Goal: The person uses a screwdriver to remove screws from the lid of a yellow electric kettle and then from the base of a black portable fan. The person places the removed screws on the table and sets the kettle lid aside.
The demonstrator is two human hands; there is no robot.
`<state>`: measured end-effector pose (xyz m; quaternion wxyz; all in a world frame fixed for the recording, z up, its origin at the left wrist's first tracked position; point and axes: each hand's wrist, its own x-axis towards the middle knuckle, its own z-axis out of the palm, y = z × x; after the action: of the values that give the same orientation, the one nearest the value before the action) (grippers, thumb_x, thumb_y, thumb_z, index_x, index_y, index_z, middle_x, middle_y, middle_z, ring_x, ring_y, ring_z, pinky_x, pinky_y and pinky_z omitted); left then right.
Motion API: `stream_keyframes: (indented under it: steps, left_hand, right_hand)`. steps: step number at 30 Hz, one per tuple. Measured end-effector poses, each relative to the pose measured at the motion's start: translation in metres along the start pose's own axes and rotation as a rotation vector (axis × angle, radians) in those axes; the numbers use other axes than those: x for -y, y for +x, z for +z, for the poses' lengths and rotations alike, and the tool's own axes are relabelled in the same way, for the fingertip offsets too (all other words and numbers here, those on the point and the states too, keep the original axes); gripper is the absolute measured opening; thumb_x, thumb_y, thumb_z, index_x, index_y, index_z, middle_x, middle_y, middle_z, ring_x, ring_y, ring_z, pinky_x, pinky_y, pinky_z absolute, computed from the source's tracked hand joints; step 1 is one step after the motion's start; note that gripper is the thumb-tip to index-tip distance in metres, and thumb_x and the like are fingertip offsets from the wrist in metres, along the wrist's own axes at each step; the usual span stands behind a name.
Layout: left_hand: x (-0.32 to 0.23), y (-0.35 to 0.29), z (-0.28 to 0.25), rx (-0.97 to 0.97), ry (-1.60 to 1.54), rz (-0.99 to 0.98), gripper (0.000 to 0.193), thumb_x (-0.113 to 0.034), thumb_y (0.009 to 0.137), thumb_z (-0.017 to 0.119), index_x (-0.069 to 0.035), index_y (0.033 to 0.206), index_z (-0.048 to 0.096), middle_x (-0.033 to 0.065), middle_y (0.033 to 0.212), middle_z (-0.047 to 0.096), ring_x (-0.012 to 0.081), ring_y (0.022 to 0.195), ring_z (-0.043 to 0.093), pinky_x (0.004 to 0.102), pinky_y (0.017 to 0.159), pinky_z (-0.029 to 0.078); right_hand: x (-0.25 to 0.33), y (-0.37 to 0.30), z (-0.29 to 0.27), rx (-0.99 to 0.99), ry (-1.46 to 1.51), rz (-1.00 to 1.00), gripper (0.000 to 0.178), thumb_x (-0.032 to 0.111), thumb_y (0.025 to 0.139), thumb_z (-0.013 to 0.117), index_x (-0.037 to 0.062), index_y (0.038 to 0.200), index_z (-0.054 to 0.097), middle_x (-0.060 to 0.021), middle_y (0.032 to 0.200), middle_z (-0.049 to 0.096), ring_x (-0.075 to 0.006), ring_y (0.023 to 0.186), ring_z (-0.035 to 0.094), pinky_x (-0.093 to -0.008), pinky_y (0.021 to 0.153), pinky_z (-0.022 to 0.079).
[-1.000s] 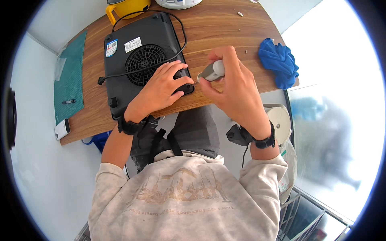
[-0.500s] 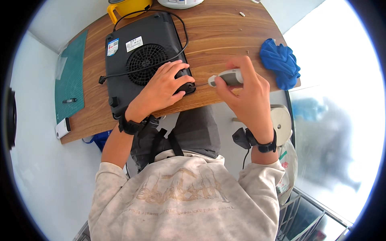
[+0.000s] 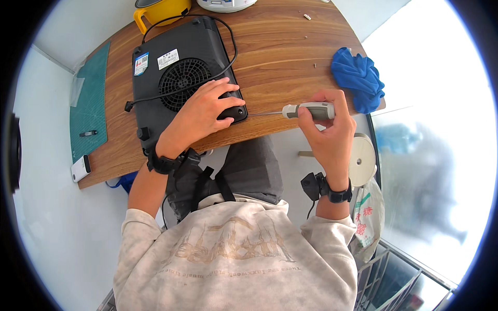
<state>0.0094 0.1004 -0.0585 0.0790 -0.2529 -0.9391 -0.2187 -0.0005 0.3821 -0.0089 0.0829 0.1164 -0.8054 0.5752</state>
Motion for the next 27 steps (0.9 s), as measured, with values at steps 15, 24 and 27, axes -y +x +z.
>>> stream_keyframes:
  steps: [15, 24, 27]
  left_hand:
    - [0.002, 0.001, 0.003, 0.018, -0.027, 0.001, 0.035, -0.011, 0.082, 0.08, -0.014, 0.115, 0.068, 0.0079, 0.14, 0.056, 0.0328, 0.143, 0.043, 0.0452, 0.119, 0.038]
    - [0.0, 0.001, 0.001, 0.026, -0.026, -0.007, 0.036, -0.011, 0.082, 0.08, -0.014, 0.115, 0.068, 0.0077, 0.14, 0.055, 0.0335, 0.144, 0.042, 0.046, 0.119, 0.038]
    - [0.0, 0.001, 0.001, 0.028, -0.017, -0.005, 0.036, -0.011, 0.082, 0.08, -0.015, 0.116, 0.068, 0.0074, 0.141, 0.055, 0.0333, 0.144, 0.042, 0.0459, 0.119, 0.038]
  right_hand:
    - [-0.01, 0.0, 0.011, -0.047, 0.0, 0.023, 0.023, 0.009, 0.089, 0.077, 0.0024, 0.103, 0.059, -0.007, 0.087, 0.07, -0.0095, 0.08, 0.067, -0.0263, 0.073, 0.059]
    - [-0.014, 0.001, 0.011, -0.062, -0.012, 0.031, 0.024, 0.011, 0.089, 0.077, 0.0033, 0.103, 0.059, -0.0066, 0.084, 0.07, -0.0086, 0.076, 0.066, -0.0256, 0.072, 0.058]
    - [-0.016, 0.002, 0.011, -0.051, -0.03, 0.036, 0.024, 0.011, 0.089, 0.077, 0.0034, 0.103, 0.059, -0.0077, 0.084, 0.07, -0.0093, 0.076, 0.067, -0.026, 0.072, 0.059]
